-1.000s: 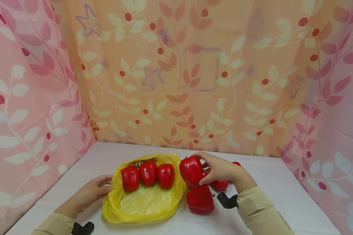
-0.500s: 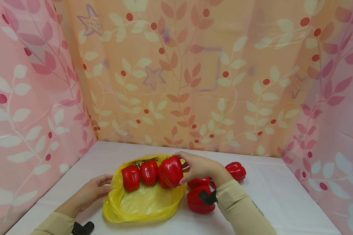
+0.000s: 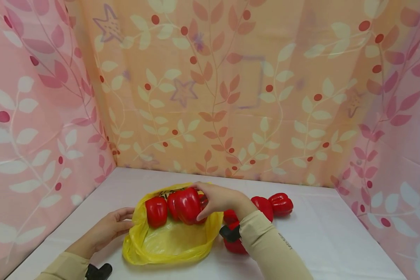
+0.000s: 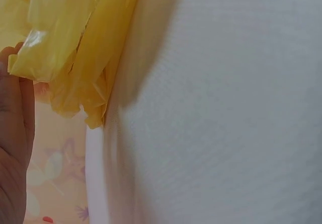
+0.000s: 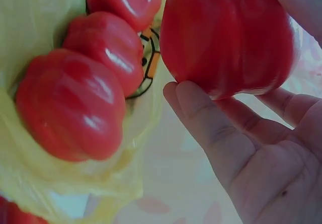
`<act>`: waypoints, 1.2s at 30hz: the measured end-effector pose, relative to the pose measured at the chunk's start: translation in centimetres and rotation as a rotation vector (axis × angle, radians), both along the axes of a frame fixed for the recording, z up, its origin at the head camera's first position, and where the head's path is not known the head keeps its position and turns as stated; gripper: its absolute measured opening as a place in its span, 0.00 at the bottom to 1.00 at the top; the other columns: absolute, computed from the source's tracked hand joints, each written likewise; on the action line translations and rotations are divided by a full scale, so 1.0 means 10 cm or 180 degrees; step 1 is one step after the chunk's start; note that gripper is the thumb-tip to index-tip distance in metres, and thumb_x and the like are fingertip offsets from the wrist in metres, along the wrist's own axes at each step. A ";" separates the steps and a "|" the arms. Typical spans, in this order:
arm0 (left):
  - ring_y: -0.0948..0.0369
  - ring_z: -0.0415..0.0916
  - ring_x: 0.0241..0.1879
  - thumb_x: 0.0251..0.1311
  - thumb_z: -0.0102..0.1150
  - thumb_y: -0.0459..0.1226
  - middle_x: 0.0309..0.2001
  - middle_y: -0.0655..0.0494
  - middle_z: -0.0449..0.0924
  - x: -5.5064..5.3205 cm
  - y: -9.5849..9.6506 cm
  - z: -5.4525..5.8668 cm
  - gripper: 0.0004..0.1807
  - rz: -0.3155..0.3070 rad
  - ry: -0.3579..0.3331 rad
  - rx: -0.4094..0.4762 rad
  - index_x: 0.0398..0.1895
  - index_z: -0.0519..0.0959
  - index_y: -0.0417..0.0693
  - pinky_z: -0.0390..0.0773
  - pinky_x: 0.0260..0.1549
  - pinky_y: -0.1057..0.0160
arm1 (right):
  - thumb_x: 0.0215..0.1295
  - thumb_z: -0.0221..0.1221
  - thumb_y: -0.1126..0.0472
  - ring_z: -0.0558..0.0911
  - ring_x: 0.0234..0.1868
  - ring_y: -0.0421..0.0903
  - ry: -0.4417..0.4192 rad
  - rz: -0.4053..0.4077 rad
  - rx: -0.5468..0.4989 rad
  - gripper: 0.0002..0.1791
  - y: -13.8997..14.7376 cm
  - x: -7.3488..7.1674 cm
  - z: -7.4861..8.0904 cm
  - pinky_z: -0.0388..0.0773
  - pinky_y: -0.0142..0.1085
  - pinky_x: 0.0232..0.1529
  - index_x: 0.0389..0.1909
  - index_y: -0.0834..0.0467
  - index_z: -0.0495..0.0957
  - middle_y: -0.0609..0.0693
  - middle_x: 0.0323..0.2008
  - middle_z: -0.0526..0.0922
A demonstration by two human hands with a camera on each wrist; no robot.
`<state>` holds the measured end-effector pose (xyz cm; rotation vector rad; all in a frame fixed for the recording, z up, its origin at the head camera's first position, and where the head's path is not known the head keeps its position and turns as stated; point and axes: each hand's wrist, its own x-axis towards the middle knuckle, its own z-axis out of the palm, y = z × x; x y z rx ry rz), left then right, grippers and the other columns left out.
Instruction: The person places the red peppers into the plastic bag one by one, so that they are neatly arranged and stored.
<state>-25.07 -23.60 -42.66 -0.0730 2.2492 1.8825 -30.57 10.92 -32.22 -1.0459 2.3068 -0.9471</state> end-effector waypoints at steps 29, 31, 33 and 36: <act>0.58 0.74 0.45 0.56 0.59 0.36 0.48 0.48 0.74 0.02 -0.02 0.00 0.32 -0.0268 0.0135 0.0059 0.63 0.61 0.35 0.77 0.46 0.59 | 0.41 0.72 0.54 0.71 0.52 0.39 0.0161 0.0034 0.0345 0.45 -0.69 -0.06 -0.29 0.75 0.32 0.45 0.61 0.40 0.59 0.39 0.53 0.69; 0.58 0.74 0.45 0.56 0.59 0.37 0.49 0.48 0.74 0.01 -0.02 -0.01 0.32 -0.0268 0.0134 0.0059 0.63 0.61 0.36 0.77 0.46 0.59 | 0.41 0.72 0.55 0.70 0.53 0.40 0.0097 0.0038 0.0341 0.45 -0.71 -0.06 -0.31 0.75 0.32 0.45 0.61 0.39 0.59 0.39 0.54 0.68; 0.58 0.74 0.45 0.55 0.60 0.37 0.49 0.48 0.74 0.00 -0.02 -0.01 0.32 -0.0243 0.0122 0.0055 0.62 0.61 0.36 0.77 0.46 0.59 | 0.41 0.72 0.54 0.68 0.54 0.42 0.0103 0.0050 0.0375 0.45 -0.74 -0.06 -0.34 0.75 0.33 0.45 0.60 0.37 0.59 0.38 0.53 0.67; 0.57 0.74 0.45 0.54 0.61 0.38 0.49 0.48 0.74 -0.02 -0.02 -0.03 0.32 -0.0196 0.0098 0.0042 0.62 0.63 0.38 0.77 0.46 0.59 | 0.40 0.72 0.53 0.67 0.55 0.44 0.0139 0.0059 0.0446 0.44 -0.75 -0.07 -0.40 0.75 0.34 0.44 0.59 0.34 0.59 0.37 0.52 0.67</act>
